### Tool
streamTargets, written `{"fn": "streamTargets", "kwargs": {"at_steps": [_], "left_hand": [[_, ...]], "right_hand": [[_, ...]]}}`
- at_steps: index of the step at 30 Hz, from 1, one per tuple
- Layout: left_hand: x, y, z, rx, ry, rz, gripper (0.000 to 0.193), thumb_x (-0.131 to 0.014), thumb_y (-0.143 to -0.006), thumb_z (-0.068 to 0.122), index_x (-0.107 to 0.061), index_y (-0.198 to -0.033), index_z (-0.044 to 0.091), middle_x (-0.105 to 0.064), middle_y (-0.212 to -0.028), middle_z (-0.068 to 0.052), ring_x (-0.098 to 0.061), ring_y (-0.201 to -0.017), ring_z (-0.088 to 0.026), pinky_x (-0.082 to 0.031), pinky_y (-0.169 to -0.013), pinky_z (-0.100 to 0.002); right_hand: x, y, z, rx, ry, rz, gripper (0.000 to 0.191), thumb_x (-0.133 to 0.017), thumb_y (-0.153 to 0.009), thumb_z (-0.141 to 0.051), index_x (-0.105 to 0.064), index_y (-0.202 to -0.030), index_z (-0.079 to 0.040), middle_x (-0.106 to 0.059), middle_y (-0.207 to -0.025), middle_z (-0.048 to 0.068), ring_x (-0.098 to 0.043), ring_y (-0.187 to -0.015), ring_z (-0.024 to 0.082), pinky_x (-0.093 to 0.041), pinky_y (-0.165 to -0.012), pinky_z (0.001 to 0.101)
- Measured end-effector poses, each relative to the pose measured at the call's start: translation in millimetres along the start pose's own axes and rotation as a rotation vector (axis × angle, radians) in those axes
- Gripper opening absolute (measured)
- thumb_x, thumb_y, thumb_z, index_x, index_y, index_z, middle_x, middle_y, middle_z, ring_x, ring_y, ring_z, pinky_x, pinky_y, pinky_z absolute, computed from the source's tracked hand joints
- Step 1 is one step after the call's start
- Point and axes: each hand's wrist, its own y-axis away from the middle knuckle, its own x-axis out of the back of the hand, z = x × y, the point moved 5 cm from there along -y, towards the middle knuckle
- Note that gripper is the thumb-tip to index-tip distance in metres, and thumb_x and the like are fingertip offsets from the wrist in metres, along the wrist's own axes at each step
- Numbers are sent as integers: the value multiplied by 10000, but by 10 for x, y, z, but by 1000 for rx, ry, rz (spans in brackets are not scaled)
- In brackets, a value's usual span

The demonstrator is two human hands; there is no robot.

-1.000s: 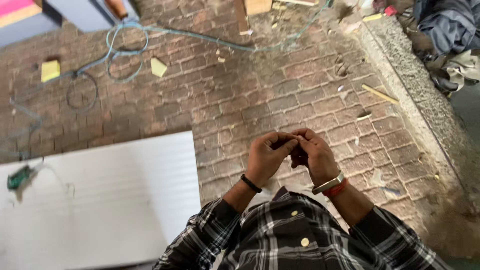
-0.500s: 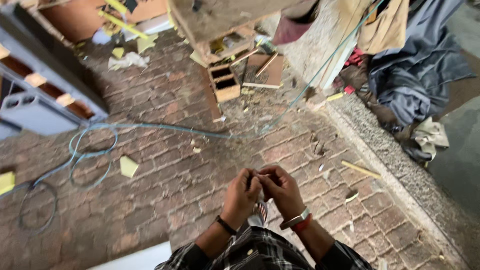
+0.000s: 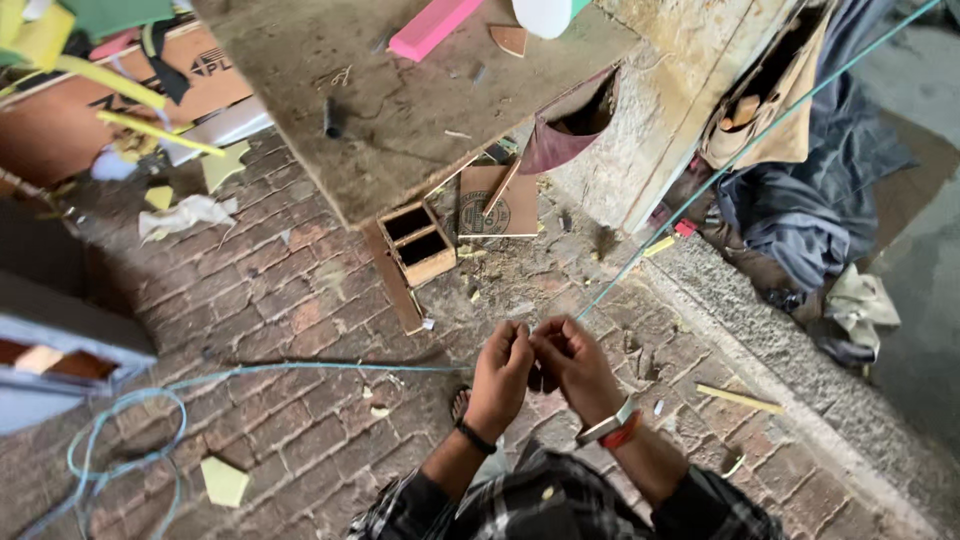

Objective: The person installs metal hinges onto a wooden board using a power drill and a hammer. They position the hinges, drive screws with the drill, and tap components with the hammer to secure them.

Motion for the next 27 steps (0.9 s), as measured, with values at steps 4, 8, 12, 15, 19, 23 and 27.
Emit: {"fn": "streamTargets", "kwargs": {"at_steps": [4,8,12,15,19,23,27], "left_hand": [[161,-940,426,134,-79,-87,107,-528,-979,124,-564,-986,23,-622,-771,-5,-623,-577,-111,-501,-506,-268],[66,-1639,653,132,-299,-144,129,-563,-947,106,-605,-967,-15,-663,-760,-52,-662,-573,-113,-531,-509,-276],[-138,-2301,601,128,-431,-188,144,-603,-935,124,-644,-989,-3,-691,-749,-45,-681,-580,-92,-539,-516,-269],[-291,-2850,386,182,-420,-227,127,-578,-956,113,-639,-991,8,-658,-688,-52,-622,-546,-95,-497,-495,-269],[-641,-3550,74,209,-375,-283,123,-562,-985,113,-615,-973,3,-632,-679,-37,-579,-540,-87,-469,-490,-263],[-930,-4236,63,279,-339,-299,103,-592,-966,109,-622,-978,11,-653,-703,-35,-594,-579,-88,-481,-534,-253],[-1151,-4794,65,284,-440,-238,121,-621,-944,133,-650,-1013,39,-665,-752,-20,-616,-624,-83,-505,-573,-248]], "right_hand": [[42,-853,-385,76,95,163,129,-649,-991,-159,-627,-1008,-33,-619,-694,23,-538,-526,77,-435,-453,244],[195,-1348,-637,102,154,295,104,-656,-990,-122,-648,-971,-20,-634,-703,30,-557,-544,73,-450,-471,242],[545,-1821,-681,24,139,413,66,-674,-946,-91,-664,-986,-40,-653,-699,34,-556,-505,88,-443,-437,253],[887,-2337,-664,24,77,380,84,-673,-948,-87,-665,-1003,-25,-671,-719,48,-581,-509,103,-467,-431,251],[1649,-2984,-902,327,431,363,116,-702,-965,-82,-680,-1064,-26,-731,-844,52,-677,-665,111,-573,-555,211],[3050,-3806,-959,-64,148,747,223,-582,-984,-137,-616,-1186,-50,-721,-961,92,-705,-745,184,-616,-653,279],[4593,-4442,-787,-229,-205,847,334,-526,-1018,-116,-594,-1312,27,-728,-1096,174,-734,-849,216,-639,-755,317]]}}
